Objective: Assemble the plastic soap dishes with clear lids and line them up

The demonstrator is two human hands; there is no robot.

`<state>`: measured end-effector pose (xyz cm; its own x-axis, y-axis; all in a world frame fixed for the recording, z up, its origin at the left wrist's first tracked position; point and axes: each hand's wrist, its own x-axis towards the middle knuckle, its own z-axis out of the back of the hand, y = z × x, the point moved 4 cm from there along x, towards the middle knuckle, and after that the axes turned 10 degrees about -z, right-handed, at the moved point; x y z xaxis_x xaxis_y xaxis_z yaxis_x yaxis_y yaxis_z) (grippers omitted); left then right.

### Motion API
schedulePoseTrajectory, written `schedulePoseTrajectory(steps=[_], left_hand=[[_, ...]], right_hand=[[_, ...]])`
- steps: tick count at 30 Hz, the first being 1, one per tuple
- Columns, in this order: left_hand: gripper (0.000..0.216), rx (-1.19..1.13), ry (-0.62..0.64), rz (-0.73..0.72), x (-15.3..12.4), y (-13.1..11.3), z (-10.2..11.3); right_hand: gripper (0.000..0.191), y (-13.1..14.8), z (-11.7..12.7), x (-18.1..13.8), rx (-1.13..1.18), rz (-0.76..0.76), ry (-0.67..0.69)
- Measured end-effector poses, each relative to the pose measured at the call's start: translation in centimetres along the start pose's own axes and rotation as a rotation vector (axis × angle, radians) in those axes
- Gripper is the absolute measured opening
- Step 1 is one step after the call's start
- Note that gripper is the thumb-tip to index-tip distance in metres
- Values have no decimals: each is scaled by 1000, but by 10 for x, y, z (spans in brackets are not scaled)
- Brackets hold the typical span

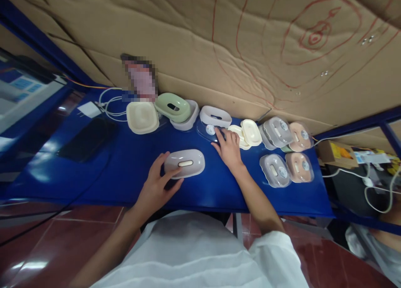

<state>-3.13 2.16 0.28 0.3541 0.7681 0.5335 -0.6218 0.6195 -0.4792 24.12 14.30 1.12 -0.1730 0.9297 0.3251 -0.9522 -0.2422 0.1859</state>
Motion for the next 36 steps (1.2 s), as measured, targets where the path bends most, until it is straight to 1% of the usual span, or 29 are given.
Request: schedulePoseTrajectory(steps=[2,4,6,8,11,12,13,14,16,18,19,21,23,25,28,32,33,34,36], left_hand=[[23,-53,7,83,-2,7,0],[26,-105,29,152,-3,12,-2],[39,-141,57,200,-4,16,-3],[60,-174,66,238,-4,20,-5],[89,-190,8,252,-4,22,-5],[96,-185,-15,250,-4,23,-4],[98,-178,-24,247,-4,23,-4],[95,-173,-20,244,-4,23,-4],[82,-171,12,230,-4,23,-4],[69,-167,33,212,-4,22,-3],[66,-162,36,204,-4,22,-3],[63,-145,31,195,-4,22,-3],[62,-125,34,183,-4,23,-3],[67,-117,50,165,-4,23,-4],[74,-123,69,150,-2,21,-5],[62,-98,45,163,-2,18,-3],[61,-79,40,167,-2,19,-1],[62,-51,28,177,-3,21,2],[64,28,-20,217,-7,28,11]], right_hand=[[49,0,0,-3,8,1,-35],[44,1,4,-11,78,23,-51],[44,2,11,-19,198,52,-32],[44,9,17,-26,317,101,25],[40,29,21,-36,424,230,142],[39,37,21,-39,441,283,179],[39,45,20,-42,450,334,207],[38,52,19,-44,451,377,226],[37,62,17,-48,424,439,238],[38,66,14,-50,374,490,231],[40,67,13,-51,342,520,225],[47,68,10,-53,274,574,219],[58,69,7,-55,214,603,230],[64,69,4,-57,178,604,236],[63,71,2,-58,155,606,217],[56,67,4,-53,192,630,193],[55,61,7,-48,200,591,179],[53,52,9,-42,196,514,157],[50,27,15,-28,129,255,96]])
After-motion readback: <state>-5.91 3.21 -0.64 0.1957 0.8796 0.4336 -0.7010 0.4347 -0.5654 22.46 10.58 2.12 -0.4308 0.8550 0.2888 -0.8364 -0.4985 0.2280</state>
